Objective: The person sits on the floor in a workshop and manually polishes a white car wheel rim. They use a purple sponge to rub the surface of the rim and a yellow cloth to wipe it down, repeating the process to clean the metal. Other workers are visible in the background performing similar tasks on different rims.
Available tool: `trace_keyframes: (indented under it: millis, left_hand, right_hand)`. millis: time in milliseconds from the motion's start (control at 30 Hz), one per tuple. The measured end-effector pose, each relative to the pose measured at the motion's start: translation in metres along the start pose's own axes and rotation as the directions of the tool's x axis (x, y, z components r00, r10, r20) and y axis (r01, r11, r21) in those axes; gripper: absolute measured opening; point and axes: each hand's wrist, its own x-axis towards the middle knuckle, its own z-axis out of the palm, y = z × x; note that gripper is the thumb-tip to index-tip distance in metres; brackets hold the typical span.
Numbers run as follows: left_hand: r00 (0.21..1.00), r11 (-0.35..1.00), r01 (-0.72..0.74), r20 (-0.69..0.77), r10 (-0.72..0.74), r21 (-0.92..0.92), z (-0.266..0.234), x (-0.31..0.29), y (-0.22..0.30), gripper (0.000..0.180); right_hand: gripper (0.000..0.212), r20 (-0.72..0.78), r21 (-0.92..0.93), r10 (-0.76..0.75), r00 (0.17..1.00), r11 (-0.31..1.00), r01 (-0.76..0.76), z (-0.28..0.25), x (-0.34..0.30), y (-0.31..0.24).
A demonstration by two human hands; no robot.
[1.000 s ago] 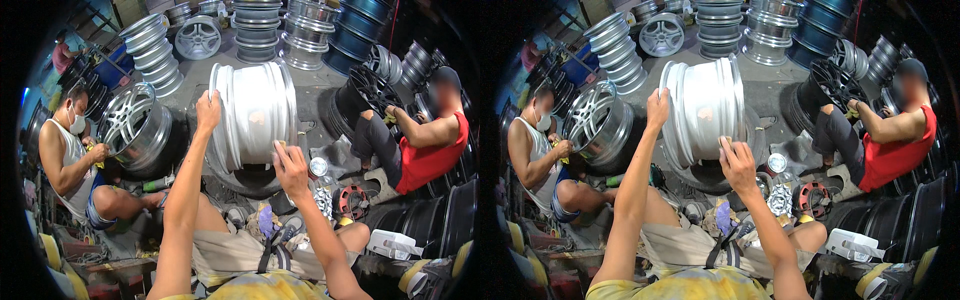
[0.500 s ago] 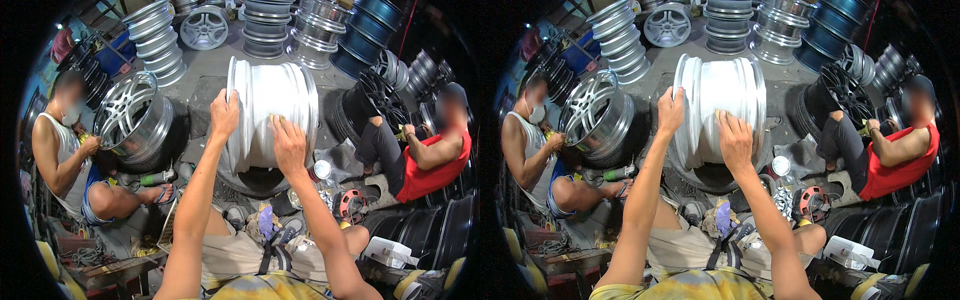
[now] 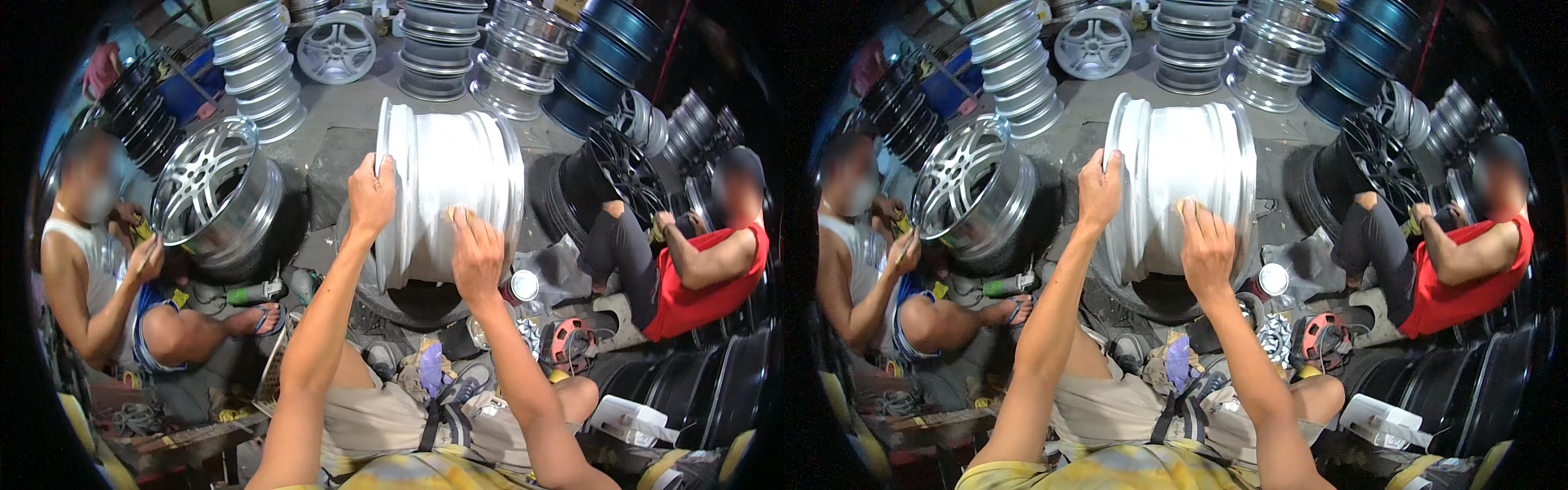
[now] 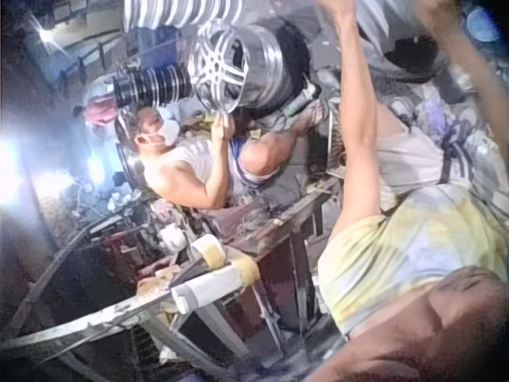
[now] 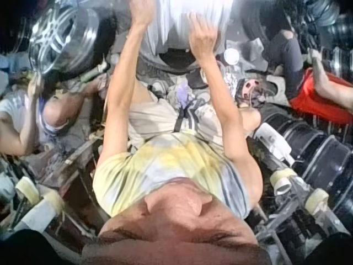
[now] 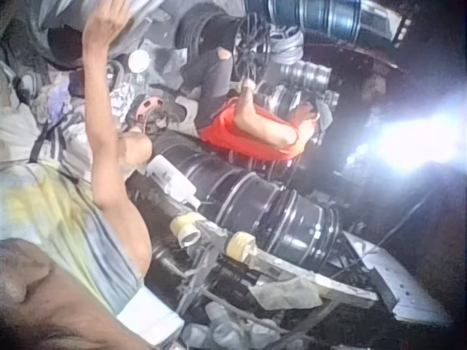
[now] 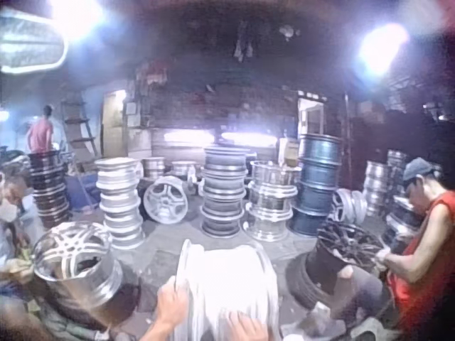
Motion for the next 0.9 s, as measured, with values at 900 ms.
trace_keyframes:
  millis: [900]
  left_hand:
    - [0.998,0.999,0.047,0.031,-0.047,0.000,0.001,-0.001,0.007,0.029]
  right_hand:
    - [0.030,0.050,-0.019,0.104,0.993,0.994,-0.103,-0.004,0.006,-0.001]
